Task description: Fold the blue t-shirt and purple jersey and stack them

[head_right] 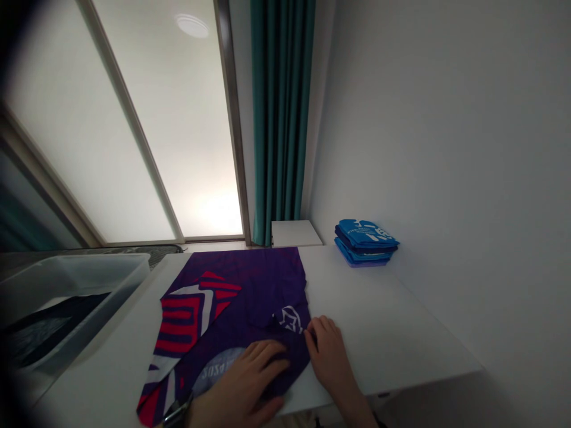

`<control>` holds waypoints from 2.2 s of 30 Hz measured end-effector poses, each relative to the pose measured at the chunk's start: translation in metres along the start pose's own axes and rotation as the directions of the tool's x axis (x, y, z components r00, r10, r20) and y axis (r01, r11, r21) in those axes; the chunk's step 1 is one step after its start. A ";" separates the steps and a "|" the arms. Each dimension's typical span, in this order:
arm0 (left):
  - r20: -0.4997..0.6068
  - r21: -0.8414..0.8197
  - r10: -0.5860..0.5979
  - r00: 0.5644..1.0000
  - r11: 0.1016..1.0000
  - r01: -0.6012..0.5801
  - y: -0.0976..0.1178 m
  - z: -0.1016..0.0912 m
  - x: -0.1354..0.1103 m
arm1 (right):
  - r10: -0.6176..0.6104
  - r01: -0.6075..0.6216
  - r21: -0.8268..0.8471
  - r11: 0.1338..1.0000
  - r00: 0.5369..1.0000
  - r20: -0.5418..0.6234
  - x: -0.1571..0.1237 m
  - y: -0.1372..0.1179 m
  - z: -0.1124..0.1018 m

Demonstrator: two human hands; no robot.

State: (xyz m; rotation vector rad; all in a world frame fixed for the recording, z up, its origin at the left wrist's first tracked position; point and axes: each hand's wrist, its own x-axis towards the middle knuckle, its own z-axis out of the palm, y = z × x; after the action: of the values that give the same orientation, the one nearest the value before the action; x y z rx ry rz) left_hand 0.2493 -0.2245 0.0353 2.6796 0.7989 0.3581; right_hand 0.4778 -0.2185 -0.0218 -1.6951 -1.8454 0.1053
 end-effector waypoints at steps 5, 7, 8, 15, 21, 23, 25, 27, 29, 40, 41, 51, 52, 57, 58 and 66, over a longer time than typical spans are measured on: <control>0.058 0.100 0.093 0.994 0.990 -0.098 0.001 0.014 0.000 | -0.018 0.018 0.016 1.000 1.000 0.012 -0.003 0.011 -0.008; 0.045 0.120 0.148 0.988 0.981 -0.152 0.000 0.016 -0.002 | -0.015 0.015 0.007 1.000 1.000 0.008 -0.005 0.015 -0.010; 0.036 0.121 0.177 0.984 0.976 -0.180 0.000 0.016 -0.004 | -0.015 0.015 0.005 1.000 1.000 0.003 -0.005 0.015 -0.011; -0.080 -0.011 0.065 0.995 0.998 -0.066 -0.009 0.001 0.000 | -0.015 0.016 -0.034 0.999 0.999 0.035 -0.007 0.015 -0.019; -0.080 -0.030 -0.076 0.994 0.997 0.073 -0.010 0.009 0.008 | -0.026 0.023 -0.104 0.994 0.999 -0.035 -0.004 0.011 -0.019; -0.071 -0.030 -0.054 0.996 0.998 0.052 -0.007 0.016 0.006 | -0.063 0.059 -0.071 0.996 0.997 -0.049 -0.004 0.004 -0.018; -0.049 -0.029 -0.026 0.998 0.999 0.025 -0.003 0.019 0.003 | -0.104 0.103 -0.042 0.994 0.994 -0.025 -0.004 -0.005 -0.017; -0.018 -0.029 0.015 1.000 0.999 -0.015 -0.001 0.018 0.001 | -0.138 0.139 -0.029 0.990 0.990 0.030 -0.004 -0.013 -0.018; 0.003 -0.025 0.048 0.999 0.999 -0.048 0.000 0.017 0.000 | -0.164 0.166 -0.019 0.986 0.983 0.086 -0.005 -0.019 -0.022; -0.114 -0.021 -0.079 0.990 0.997 0.077 0.005 0.034 0.006 | -0.166 0.170 -0.049 0.984 0.984 0.072 -0.023 0.006 -0.025; -0.113 -0.021 -0.084 0.990 0.996 0.082 0.005 0.035 0.007 | -0.171 0.175 -0.049 0.983 0.983 0.073 -0.023 0.007 -0.025; -0.055 0.074 -0.083 0.995 0.993 0.087 0.007 0.044 0.013 | -0.271 0.282 -0.098 0.954 0.956 0.111 -0.013 0.004 -0.026; -0.056 0.076 -0.078 0.995 0.994 0.082 0.007 0.045 0.013 | -0.275 0.285 -0.095 0.954 0.955 0.107 -0.013 0.004 -0.027; -0.075 0.100 -0.006 0.997 0.995 0.013 0.007 0.045 0.013 | -0.240 0.246 -0.060 0.967 0.966 0.094 -0.014 0.003 -0.034; -0.072 0.111 0.026 0.997 0.994 -0.018 0.007 0.044 0.013 | -0.234 0.241 -0.062 0.969 0.967 0.100 -0.014 0.003 -0.036; -0.128 -0.040 -0.020 0.992 0.999 0.015 0.007 0.026 0.008 | -0.194 0.213 -0.101 0.972 0.966 0.174 -0.013 0.005 -0.043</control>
State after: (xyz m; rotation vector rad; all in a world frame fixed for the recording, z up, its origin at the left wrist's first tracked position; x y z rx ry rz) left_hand 0.2677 -0.2316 0.0150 2.6336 0.8423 0.5402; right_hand 0.5025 -0.2441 0.0056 -1.6039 -2.1763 0.0501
